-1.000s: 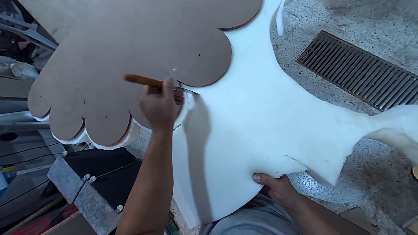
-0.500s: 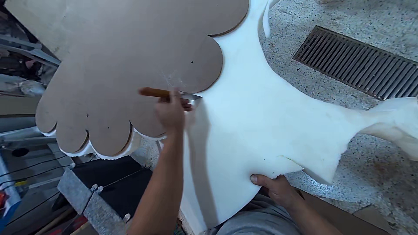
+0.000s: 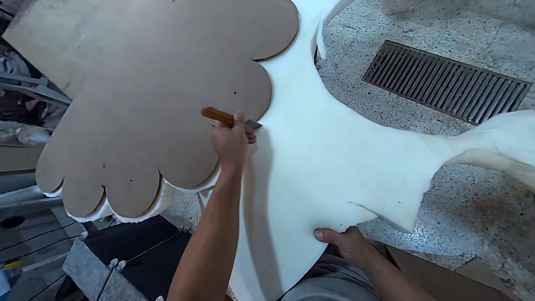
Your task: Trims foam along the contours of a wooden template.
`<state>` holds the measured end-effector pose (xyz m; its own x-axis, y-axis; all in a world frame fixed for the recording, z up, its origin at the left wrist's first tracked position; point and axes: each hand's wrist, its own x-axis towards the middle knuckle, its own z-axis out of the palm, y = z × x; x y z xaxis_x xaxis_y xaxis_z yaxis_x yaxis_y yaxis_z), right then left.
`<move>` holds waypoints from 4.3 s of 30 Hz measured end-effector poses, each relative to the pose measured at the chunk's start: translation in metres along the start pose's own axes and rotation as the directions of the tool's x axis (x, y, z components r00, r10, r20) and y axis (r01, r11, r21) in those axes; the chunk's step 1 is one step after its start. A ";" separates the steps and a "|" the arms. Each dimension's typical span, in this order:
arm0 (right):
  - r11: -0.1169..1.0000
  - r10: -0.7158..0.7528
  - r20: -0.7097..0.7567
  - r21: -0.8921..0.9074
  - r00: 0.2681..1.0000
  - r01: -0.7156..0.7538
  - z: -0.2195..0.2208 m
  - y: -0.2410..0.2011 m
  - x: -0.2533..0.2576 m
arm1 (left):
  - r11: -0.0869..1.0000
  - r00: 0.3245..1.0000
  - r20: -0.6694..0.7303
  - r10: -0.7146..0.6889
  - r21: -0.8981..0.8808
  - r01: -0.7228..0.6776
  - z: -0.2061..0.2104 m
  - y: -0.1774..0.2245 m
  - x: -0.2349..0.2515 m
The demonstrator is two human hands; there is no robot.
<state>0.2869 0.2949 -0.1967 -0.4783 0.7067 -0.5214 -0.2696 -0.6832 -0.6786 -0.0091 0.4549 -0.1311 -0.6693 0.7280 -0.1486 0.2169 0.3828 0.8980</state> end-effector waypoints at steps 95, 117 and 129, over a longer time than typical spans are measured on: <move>0.835 0.359 0.160 -0.496 0.920 -0.240 -0.056 -0.225 0.248 | 0.739 0.791 0.195 0.580 0.284 -0.611 -0.012 0.029 -0.013; 0.835 0.342 0.183 -0.509 0.922 -0.209 -0.066 -0.222 0.257 | 0.847 0.876 -0.016 0.482 0.267 -0.461 0.059 0.052 0.020; 0.813 0.354 0.168 -0.542 0.920 -0.214 -0.078 -0.225 0.262 | 0.881 0.912 -0.056 0.407 0.286 -0.376 0.088 0.070 0.036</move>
<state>0.2877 0.6476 -0.2210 -0.6759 0.3776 -0.6329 0.3358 -0.6067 -0.7206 0.0448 0.5582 -0.1105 -0.5614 0.7878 0.2535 0.6464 0.2262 0.7287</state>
